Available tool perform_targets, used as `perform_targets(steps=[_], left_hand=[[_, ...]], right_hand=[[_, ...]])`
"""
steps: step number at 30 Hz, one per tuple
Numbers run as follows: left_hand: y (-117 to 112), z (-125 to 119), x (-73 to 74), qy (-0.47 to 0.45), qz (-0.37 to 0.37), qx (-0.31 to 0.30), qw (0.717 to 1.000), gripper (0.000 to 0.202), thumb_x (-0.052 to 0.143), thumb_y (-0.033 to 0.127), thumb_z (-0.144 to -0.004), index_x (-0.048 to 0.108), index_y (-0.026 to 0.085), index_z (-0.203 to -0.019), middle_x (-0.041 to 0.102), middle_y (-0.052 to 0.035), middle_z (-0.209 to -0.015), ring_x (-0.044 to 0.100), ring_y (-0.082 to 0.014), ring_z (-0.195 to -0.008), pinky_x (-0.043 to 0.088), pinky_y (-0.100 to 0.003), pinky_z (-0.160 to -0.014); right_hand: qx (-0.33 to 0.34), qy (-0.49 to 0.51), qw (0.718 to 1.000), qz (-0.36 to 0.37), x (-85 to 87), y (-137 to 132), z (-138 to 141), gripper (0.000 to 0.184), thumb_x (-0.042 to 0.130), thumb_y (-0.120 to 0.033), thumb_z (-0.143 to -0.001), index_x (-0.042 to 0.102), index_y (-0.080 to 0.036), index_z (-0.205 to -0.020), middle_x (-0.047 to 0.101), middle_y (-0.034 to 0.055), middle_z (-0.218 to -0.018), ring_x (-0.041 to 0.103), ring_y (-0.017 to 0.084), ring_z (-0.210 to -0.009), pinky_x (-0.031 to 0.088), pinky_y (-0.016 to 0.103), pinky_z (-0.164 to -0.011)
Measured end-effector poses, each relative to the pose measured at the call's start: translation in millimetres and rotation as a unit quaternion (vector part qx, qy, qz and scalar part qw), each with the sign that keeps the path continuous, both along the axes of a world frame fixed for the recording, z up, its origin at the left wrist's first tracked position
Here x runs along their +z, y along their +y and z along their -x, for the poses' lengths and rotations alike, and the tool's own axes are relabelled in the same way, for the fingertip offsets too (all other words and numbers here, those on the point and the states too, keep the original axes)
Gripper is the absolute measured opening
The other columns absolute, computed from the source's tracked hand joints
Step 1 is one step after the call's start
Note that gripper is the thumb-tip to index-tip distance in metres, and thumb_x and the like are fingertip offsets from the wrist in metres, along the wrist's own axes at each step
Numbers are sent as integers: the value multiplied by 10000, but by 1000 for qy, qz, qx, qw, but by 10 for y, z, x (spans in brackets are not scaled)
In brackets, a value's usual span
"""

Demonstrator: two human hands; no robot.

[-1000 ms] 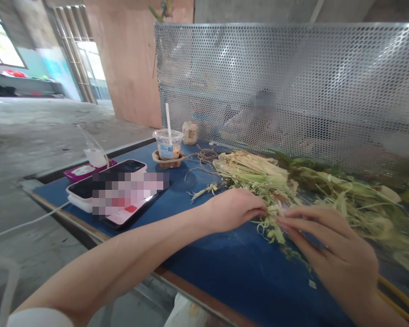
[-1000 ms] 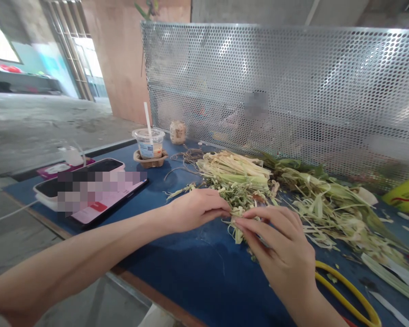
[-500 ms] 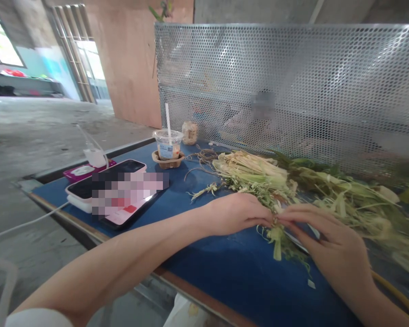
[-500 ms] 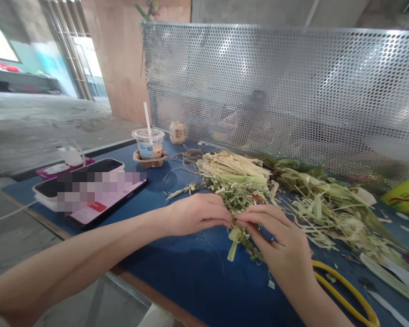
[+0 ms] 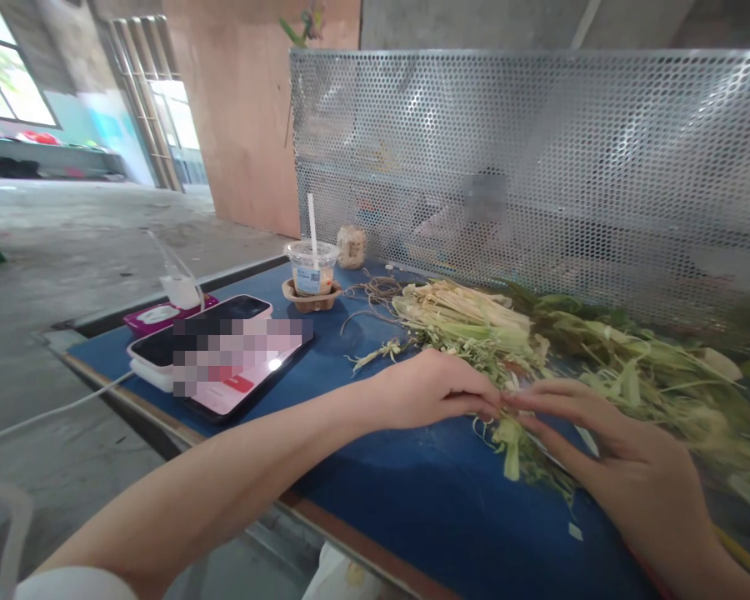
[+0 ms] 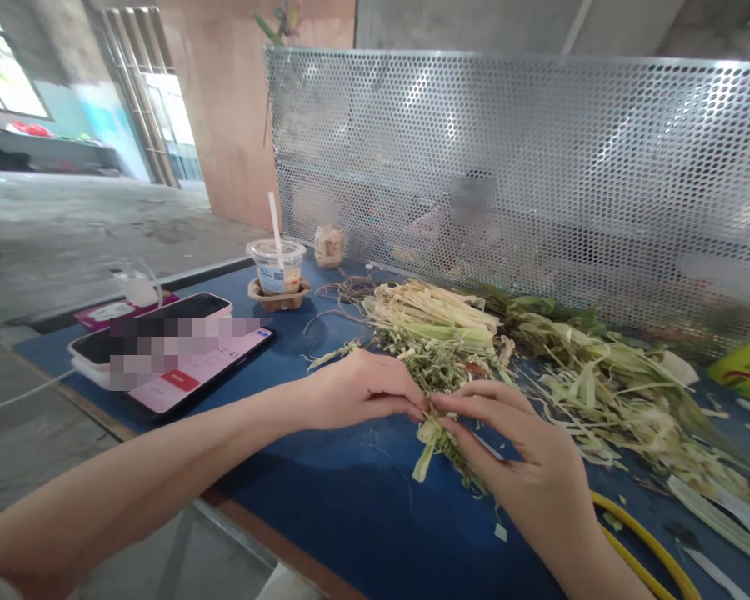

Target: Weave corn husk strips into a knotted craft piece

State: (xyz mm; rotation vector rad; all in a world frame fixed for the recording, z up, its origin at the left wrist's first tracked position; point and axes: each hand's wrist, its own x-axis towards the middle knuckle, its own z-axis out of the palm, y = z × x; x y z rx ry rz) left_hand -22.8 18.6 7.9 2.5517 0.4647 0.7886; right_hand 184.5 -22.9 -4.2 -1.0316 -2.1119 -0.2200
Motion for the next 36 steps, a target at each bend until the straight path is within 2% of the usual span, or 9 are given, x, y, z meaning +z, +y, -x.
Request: perform_targets(steps=[4,8,12,16,23,27,31,36], left_hand=[[4,-5,3,18,-10,8,1000,185,454,160,-830,625,110,-878,677,-50,-834,586,-111,-813,425,-173,-776],[9,-9,-4,19,-12,9,1000,186,452,171,-832,625,110,-865,675,-53,-831,583,-112,-803,429,-172,-764],[19,-15,-20,22,-17,3,1000,187,452,156,-828,626,104,-874,675,-57,-832,577,-111,-789,430,-169,-751],[26,-24,-27,29,-26,17,999,177,467,166,-821,632,108,-853,673,-55,-809,573,-115,-772,430,-177,-738],[16,-17,-17,28,-33,24,999,171,469,168,-819,633,123,-825,672,-50,-793,572,-111,-749,428,-175,-712],[1,-17,-12,36,-21,29,999,161,467,146,-816,627,132,-819,678,-46,-797,577,-105,-758,431,-172,-718],[7,-25,-13,36,-9,24,999,156,475,125,-808,630,123,-824,681,-43,-792,584,-100,-758,430,-159,-717],[25,-27,-13,41,-5,8,999,151,484,109,-801,633,110,-823,683,-42,-793,588,-97,-761,425,-152,-715]], right_hand=[[18,-21,997,-67,-16,14,-5,113,577,-231,-758,631,-260,-853,671,-2,-872,602,174,-854,484,289,-746],[-21,1,991,-132,-22,4,35,224,627,-219,-715,595,-216,-937,658,42,-908,584,208,-867,446,351,-796],[-39,15,987,-157,-29,5,76,133,678,-227,-665,599,-201,-769,630,54,-828,581,214,-790,427,376,-751],[-7,-10,988,-154,-27,5,104,65,657,-181,-686,633,-221,-731,646,28,-760,579,191,-721,421,364,-707],[36,-74,992,-92,-5,-15,73,151,554,-123,-766,610,-222,-866,658,40,-947,568,204,-852,429,384,-755],[11,-120,986,-114,-19,-41,73,182,508,-126,-801,600,-231,-918,657,32,-990,569,214,-889,397,405,-794],[-7,-193,969,-154,3,-92,65,232,489,-99,-804,603,-224,-963,649,33,-1031,569,237,-889,362,433,-796],[24,-330,917,-221,103,-85,23,343,385,-26,-804,606,-197,-1004,649,34,-1035,580,242,-819,338,443,-731]])
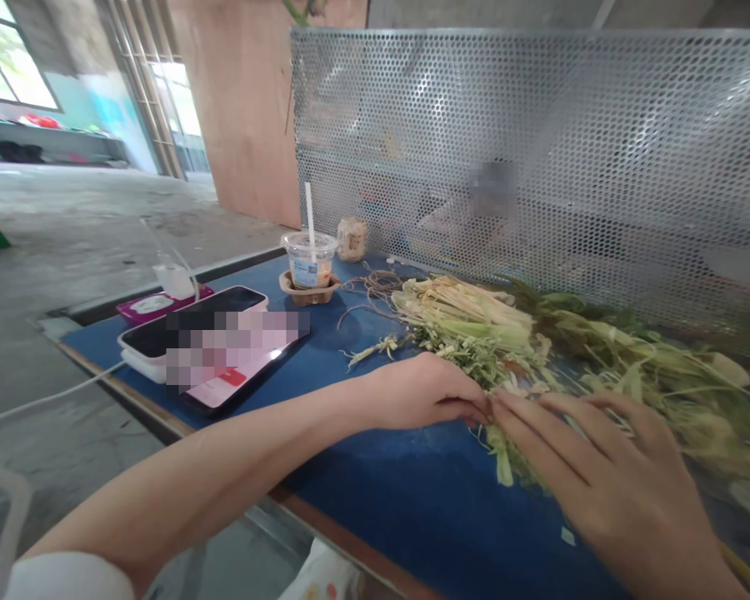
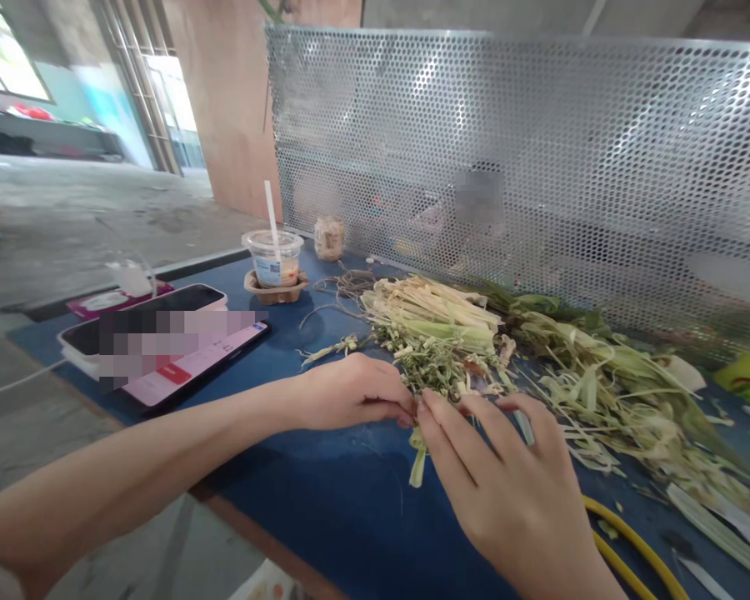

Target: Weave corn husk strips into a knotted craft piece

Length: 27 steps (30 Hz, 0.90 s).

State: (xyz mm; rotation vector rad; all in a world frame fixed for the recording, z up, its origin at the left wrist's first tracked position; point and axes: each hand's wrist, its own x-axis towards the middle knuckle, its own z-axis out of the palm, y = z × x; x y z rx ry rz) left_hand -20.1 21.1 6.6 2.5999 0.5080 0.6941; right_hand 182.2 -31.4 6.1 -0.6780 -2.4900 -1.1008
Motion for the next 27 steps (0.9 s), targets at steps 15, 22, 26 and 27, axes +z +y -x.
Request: perform_targets(steps=[15,22,26,27], left_hand=[[-9,-24,-40,13,66,-11,998,156,482,79,-787,622,140,-823,678,-20,-780,593,-90,-752,438,-167,-725],[-19,-34,-34,12,91,-21,996,157,476,68,-785,623,119,-808,668,-29,-742,601,-89,-732,437,-151,-708],[-54,-30,14,-21,127,-13,992,134,484,131,-803,618,134,-816,664,-19,-751,607,-83,-748,437,-153,-726],[-64,-27,24,-31,135,-15,990,134,484,142,-806,617,137,-821,664,-18,-754,608,-84,-753,438,-158,-731]], right_hand=[[31,-55,998,-18,74,52,2,269,427,-83,-786,624,-215,-914,683,47,-850,581,200,-707,352,378,-644],[15,-86,996,-21,91,91,-21,299,346,-104,-831,616,-211,-903,683,49,-836,565,193,-669,348,378,-630],[21,-37,999,-11,107,45,-71,260,406,-127,-824,626,-221,-924,690,21,-844,583,204,-709,350,384,-666],[17,-9,1000,-13,101,27,-79,220,455,-151,-812,628,-221,-928,693,15,-825,589,207,-715,356,384,-683]])
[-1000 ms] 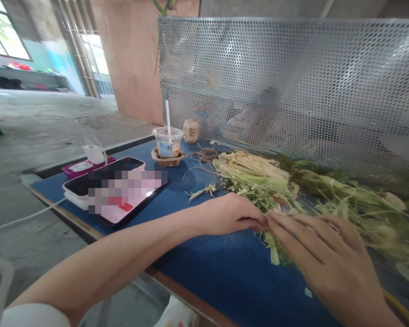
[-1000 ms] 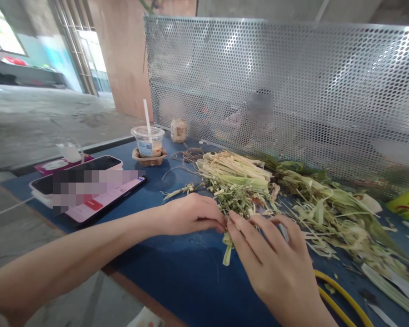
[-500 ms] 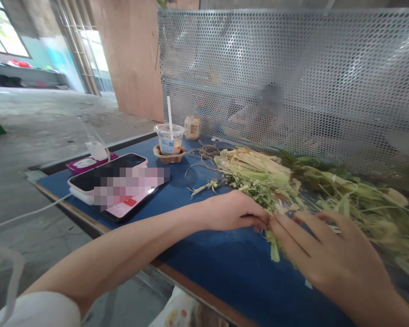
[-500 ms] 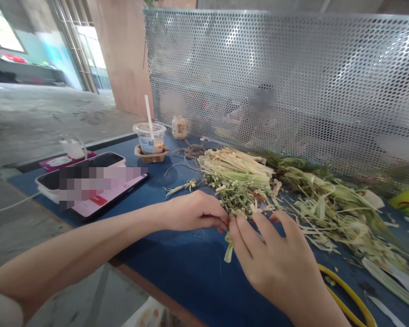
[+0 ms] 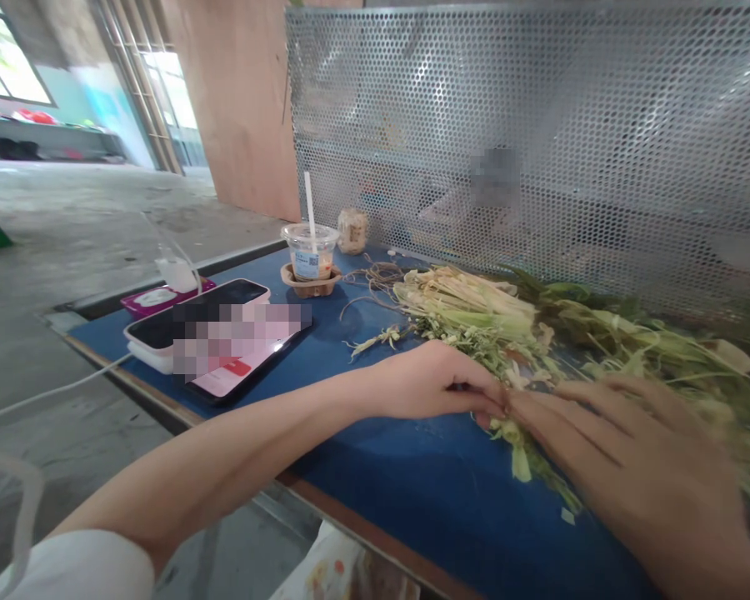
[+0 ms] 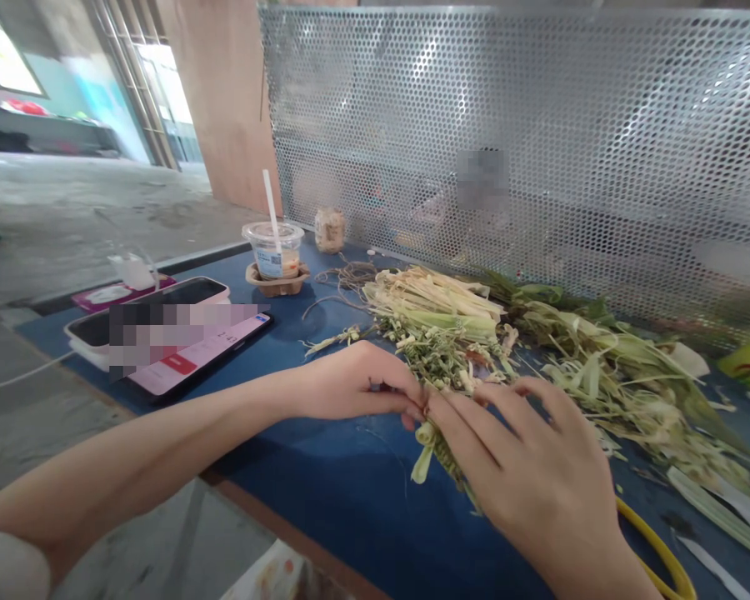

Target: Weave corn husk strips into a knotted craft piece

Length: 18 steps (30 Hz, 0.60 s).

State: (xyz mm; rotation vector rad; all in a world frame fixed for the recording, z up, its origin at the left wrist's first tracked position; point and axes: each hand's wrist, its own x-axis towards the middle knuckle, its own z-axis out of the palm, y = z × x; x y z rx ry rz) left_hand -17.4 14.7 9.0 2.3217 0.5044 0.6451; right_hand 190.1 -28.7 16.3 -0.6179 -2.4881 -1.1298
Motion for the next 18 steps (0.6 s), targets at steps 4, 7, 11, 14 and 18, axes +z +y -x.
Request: perform_targets(steps=[4,7,11,14,18], left_hand=[[-20,15,9,-29,23,-14,999,156,472,162,-815,620,128,-850,669,-28,-755,606,-86,-729,443,-166,-701],[-13,26,-2,-33,31,-21,999,174,467,190,-820,625,127,-858,672,-39,-770,607,-93,-733,441,-162,-669],[-6,34,-11,-37,26,-28,999,184,462,185,-821,630,113,-839,675,-57,-786,611,-105,-762,441,-169,-685],[-8,30,-16,-27,23,-22,999,190,461,182,-820,636,116,-846,679,-54,-772,612,-105,-745,439,-171,-662],[-14,13,-22,-23,26,0,999,179,478,186,-811,636,126,-868,681,-41,-755,607,-98,-711,434,-167,-635]], right_hand=[[-28,124,992,-19,-31,-65,12,225,638,-225,-707,629,-203,-931,697,17,-726,606,212,-681,392,384,-719],[6,113,994,8,-25,-74,30,243,592,-155,-740,621,-217,-973,702,4,-817,619,195,-689,397,368,-713],[37,76,995,52,-16,-37,46,271,442,-88,-823,610,-202,-1003,698,6,-874,630,187,-728,371,385,-751],[30,76,994,77,-41,-8,63,227,457,-120,-828,598,-194,-989,689,31,-907,626,200,-802,371,402,-793],[2,131,984,120,-81,6,86,173,432,-190,-852,594,-219,-906,684,28,-889,622,185,-829,427,359,-749]])
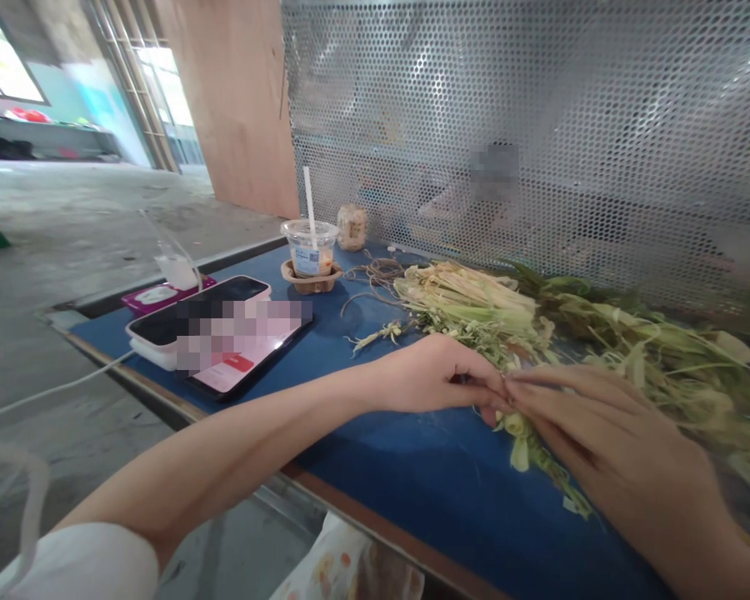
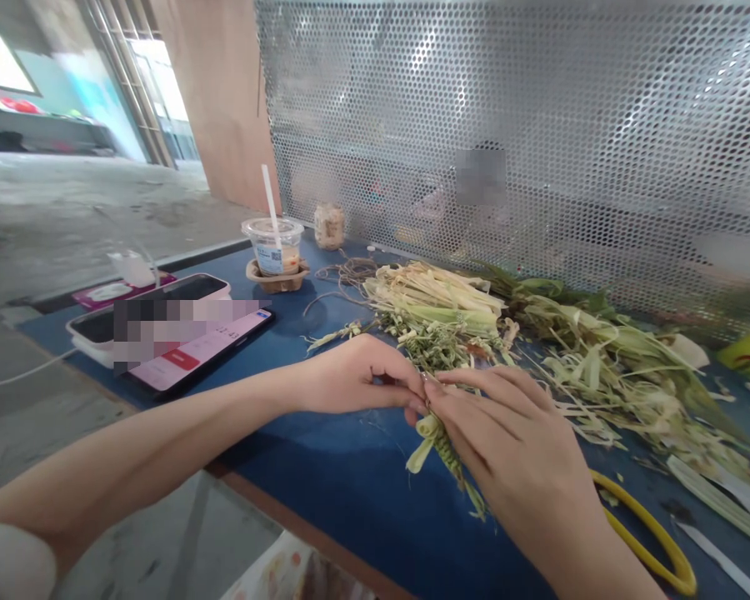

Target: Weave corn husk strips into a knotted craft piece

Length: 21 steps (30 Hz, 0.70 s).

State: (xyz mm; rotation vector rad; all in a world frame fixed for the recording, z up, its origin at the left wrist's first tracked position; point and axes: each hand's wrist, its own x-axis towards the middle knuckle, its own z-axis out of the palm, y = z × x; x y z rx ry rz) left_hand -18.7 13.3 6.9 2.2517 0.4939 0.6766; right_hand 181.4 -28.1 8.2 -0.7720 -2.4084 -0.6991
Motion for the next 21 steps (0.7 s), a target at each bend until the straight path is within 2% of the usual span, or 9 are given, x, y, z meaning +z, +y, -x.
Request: perform_targets(steps=[10,12,17,21], left_hand=[[-18,-49,-19,5,27,13,1000,165,487,179,-798,639,128,-837,678,-32,-720,610,-97,-691,436,-162,-626],[-24,-47,-10,-2,34,15,999,176,492,208,-799,640,121,-842,676,-38,-723,610,-100,-694,436,-162,-633],[-37,-32,19,3,9,32,999,161,498,201,-799,640,129,-826,673,-16,-724,578,-73,-656,414,-143,-609],[-43,-18,28,22,-24,21,999,161,484,181,-806,635,140,-842,673,-7,-739,587,-77,-696,416,-147,-644]], right_hand=[[6,45,998,-32,31,-16,67,99,533,-160,-778,619,-191,-737,687,54,-842,639,182,-749,457,335,-693],[11,70,997,-12,20,-19,60,93,540,-157,-774,625,-181,-746,690,53,-820,640,174,-744,463,313,-691],[22,113,989,96,-25,-1,-18,149,505,-144,-802,614,-196,-889,687,18,-861,630,139,-804,487,247,-732],[22,82,990,115,-43,17,-73,167,493,-147,-810,614,-208,-908,685,-3,-875,627,134,-818,490,240,-754]])
